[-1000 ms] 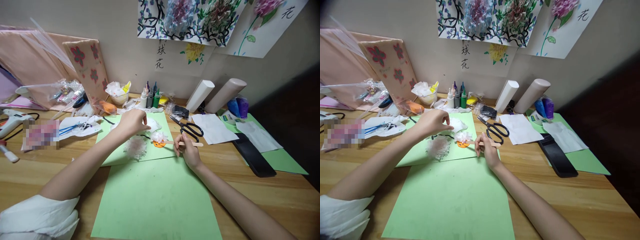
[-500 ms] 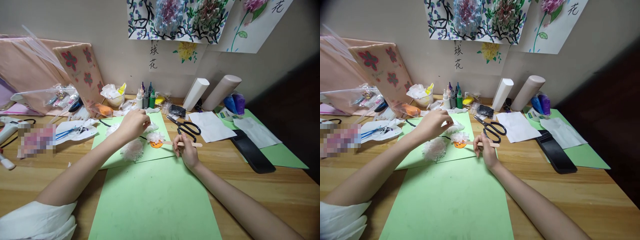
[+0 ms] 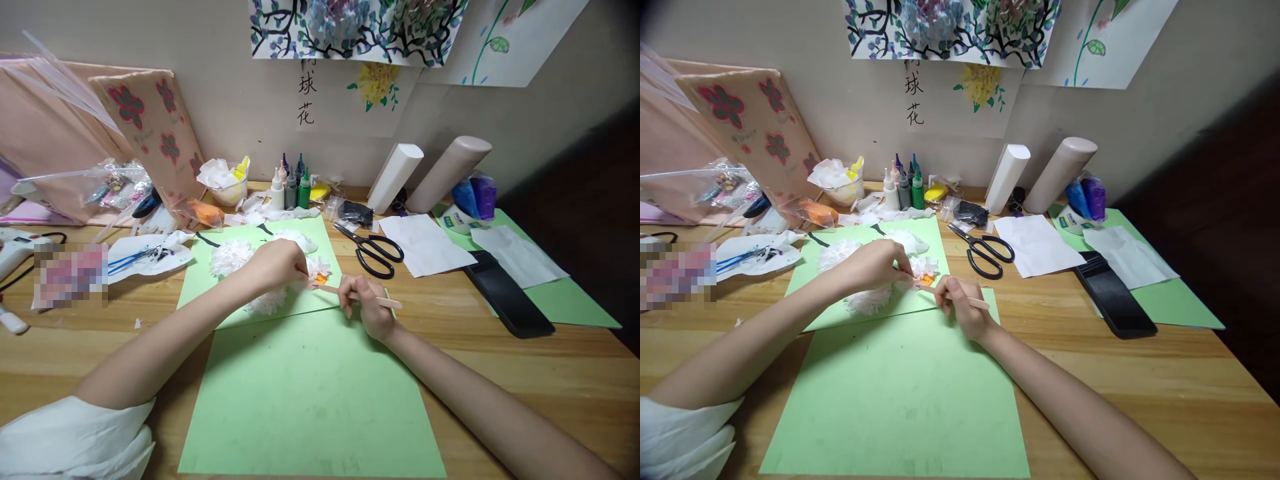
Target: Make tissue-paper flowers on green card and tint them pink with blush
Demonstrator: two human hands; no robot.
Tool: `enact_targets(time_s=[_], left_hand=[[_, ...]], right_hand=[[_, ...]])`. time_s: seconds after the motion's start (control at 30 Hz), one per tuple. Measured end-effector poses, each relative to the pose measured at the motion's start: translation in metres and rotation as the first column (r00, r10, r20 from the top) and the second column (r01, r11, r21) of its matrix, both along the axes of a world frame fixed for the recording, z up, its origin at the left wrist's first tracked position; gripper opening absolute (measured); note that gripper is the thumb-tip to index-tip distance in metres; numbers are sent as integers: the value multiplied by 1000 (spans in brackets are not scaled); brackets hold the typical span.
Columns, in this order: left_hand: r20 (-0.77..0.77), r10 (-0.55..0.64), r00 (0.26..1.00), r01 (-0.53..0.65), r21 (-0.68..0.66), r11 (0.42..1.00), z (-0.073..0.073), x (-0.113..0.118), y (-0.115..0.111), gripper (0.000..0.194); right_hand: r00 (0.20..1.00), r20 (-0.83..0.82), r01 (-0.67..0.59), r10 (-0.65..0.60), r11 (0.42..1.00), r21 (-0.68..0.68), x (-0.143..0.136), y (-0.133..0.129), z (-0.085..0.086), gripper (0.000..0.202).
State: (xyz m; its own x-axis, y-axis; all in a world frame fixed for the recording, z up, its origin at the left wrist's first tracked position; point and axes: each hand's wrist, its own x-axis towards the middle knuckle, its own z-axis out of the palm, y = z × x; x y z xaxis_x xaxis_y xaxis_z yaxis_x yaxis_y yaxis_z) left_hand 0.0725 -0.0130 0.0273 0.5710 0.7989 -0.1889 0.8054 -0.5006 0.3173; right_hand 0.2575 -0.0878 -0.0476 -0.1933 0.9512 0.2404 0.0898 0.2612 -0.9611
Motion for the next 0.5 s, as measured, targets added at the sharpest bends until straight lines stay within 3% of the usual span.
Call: enact_targets(time_s=[0.1,0.23,0.37,0.5], left_hand=[[-27,-4,1000,6,69,998,0,1,0,14],[-39,-21,999,26,119,993,1,3,-2,13],[-43,-3,999,11,180,984,4,2,-4,14],[-176,94,980,-54,224,973,14,-4,-6,13]], right_hand=[[974,204,-115,100,991,62,-2,0,3,45],[915,377,-211,144,967,143,-5,5,5,39],[887,436,-241,152,958,158,-6,8,4,34],[889,433,-225,147,965,133,-7,8,2,34]])
